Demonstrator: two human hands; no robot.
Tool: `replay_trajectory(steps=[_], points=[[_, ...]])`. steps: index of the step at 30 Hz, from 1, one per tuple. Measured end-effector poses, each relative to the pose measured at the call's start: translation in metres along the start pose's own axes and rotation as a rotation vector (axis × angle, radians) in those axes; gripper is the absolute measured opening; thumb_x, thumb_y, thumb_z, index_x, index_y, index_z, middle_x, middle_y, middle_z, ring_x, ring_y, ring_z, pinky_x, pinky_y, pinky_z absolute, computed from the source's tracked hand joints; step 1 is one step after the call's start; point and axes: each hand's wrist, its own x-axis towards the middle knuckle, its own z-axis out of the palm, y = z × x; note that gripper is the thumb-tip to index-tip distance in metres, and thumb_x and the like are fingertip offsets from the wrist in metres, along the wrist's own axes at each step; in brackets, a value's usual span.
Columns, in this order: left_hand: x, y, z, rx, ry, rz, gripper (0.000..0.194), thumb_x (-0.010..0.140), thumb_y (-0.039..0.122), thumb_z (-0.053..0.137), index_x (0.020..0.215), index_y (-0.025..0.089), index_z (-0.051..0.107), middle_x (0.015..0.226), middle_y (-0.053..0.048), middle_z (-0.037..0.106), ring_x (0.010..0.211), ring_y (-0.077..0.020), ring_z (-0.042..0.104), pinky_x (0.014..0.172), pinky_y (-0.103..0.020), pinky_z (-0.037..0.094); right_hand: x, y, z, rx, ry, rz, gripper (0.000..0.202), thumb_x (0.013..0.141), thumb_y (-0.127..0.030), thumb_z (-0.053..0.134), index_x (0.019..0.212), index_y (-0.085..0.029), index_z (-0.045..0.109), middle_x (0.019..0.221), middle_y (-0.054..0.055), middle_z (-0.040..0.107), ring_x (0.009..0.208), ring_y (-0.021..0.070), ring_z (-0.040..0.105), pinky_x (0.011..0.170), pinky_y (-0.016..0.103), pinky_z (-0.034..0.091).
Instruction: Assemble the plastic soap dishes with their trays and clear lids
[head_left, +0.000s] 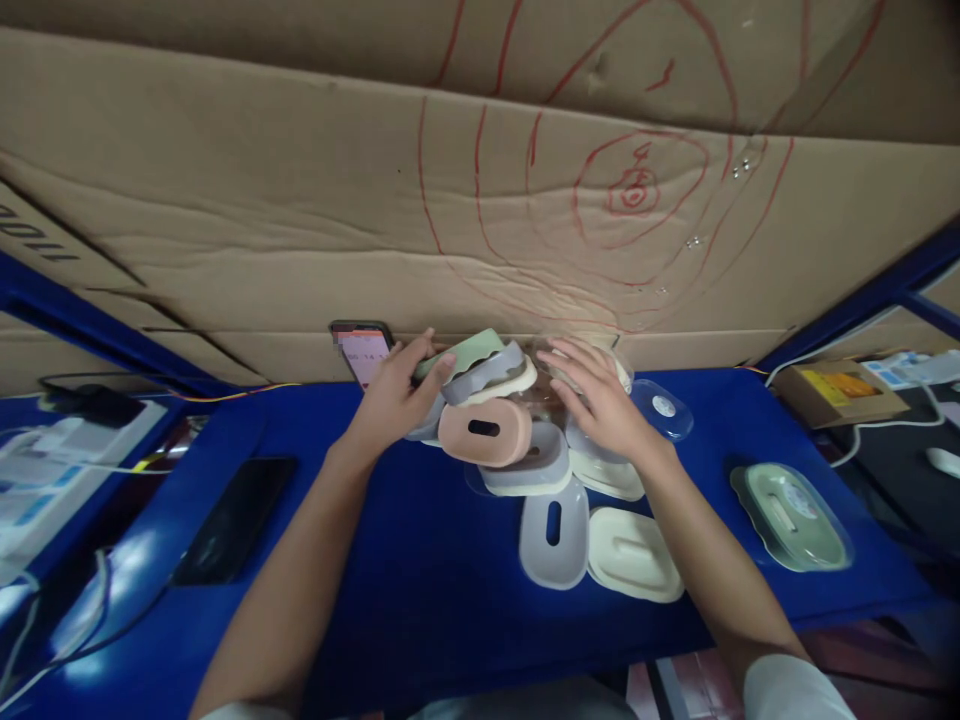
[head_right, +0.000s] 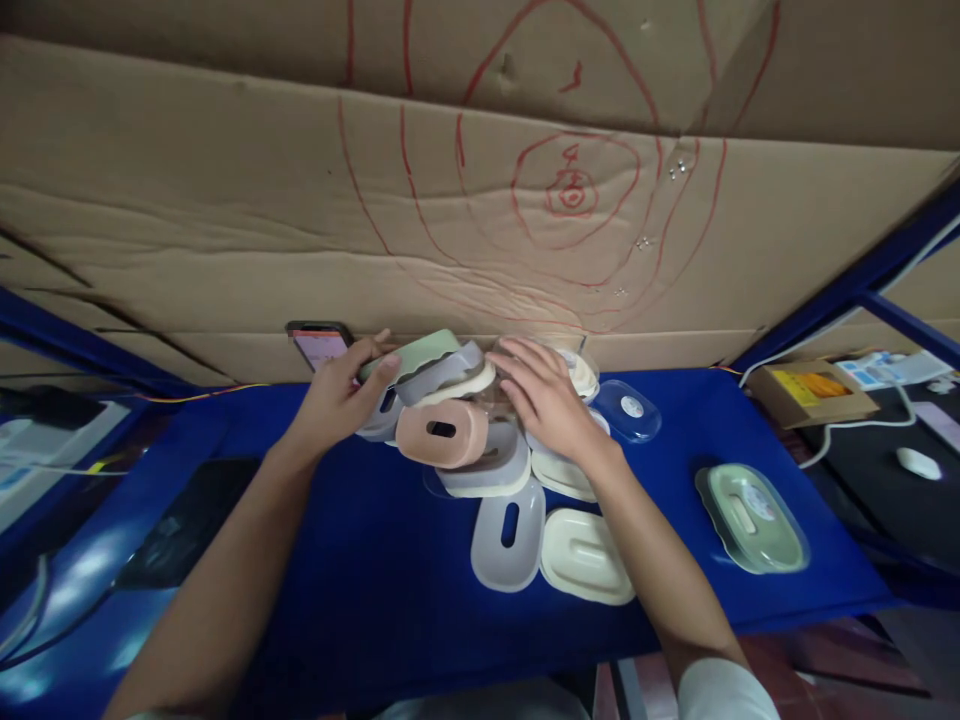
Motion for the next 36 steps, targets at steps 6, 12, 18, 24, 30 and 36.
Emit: replay_trajectory(steps=[6,12,18,24,30,36], points=[[-0.001,-0.004,0.007,-0.056,-0.001,-0.054,0.036,0.103,0.059,0.053,0.094,0.025,0.049,0.104,-0.006,0.075,0.100,-0.0225,0.073,0.082,-0.033,0.057,0.002,-0.018,0.020,0.006,-0.110,-0.063,0.043,0.113,-0.036,0.045,0.153,-0.026,0.057,0.162,0.012,0.055,0.154,0.0277,0.045,0.126,0.056,0.037],[-0.003,-0.007,0.011,-0.024,0.047,-0.069,0.036,0.104,0.059,0.052,0.096,0.025,0.049,0.088,-0.001,0.071,0.075,-0.0165,0.066,0.068,-0.029,0.051,0.001,-0.018,0.028,0.020,-0.133,-0.067,0.042,0.114,-0.037,0.044,0.152,-0.026,0.057,0.160,0.011,0.055,0.153,0.0281,0.045,0.124,0.056,0.037],[-0.003,-0.010,0.019,-0.177,0.082,-0.043,0.034,0.104,0.059,0.054,0.102,0.026,0.048,0.113,-0.008,0.076,0.108,-0.0228,0.075,0.090,-0.036,0.058,0.002,-0.018,0.025,0.082,-0.121,-0.077,0.037,0.113,-0.027,0.040,0.139,-0.027,0.067,0.132,0.010,0.070,0.128,0.0266,0.061,0.114,0.050,0.046],[-0.006,-0.001,0.013,-0.064,-0.050,-0.012,0.024,0.106,0.049,0.053,0.111,0.025,0.050,0.120,-0.009,0.076,0.112,-0.0243,0.074,0.093,-0.037,0.058,0.004,-0.028,0.024,0.117,-0.136,-0.074,0.036,0.113,-0.033,0.044,0.142,-0.026,0.064,0.132,0.010,0.069,0.126,0.0274,0.061,0.112,0.050,0.047],[-0.008,-0.002,0.021,-0.016,0.071,0.002,0.021,0.105,0.044,0.052,0.113,0.025,0.048,0.114,-0.009,0.074,0.115,-0.0265,0.073,0.099,-0.042,0.057,0.001,-0.028,0.015,0.119,-0.168,-0.114,0.043,0.109,-0.016,0.042,0.142,-0.032,0.064,0.130,0.009,0.067,0.128,0.0264,0.059,0.114,0.052,0.047],[-0.005,-0.008,0.025,-0.141,0.008,0.022,0.028,0.106,0.042,0.051,0.127,0.023,0.051,0.124,-0.011,0.073,0.118,-0.0251,0.073,0.101,-0.041,0.057,0.000,-0.028,0.002,0.103,-0.146,-0.117,0.057,0.099,-0.003,0.042,0.143,-0.034,0.062,0.132,0.007,0.067,0.130,0.0265,0.060,0.123,0.057,0.039]])
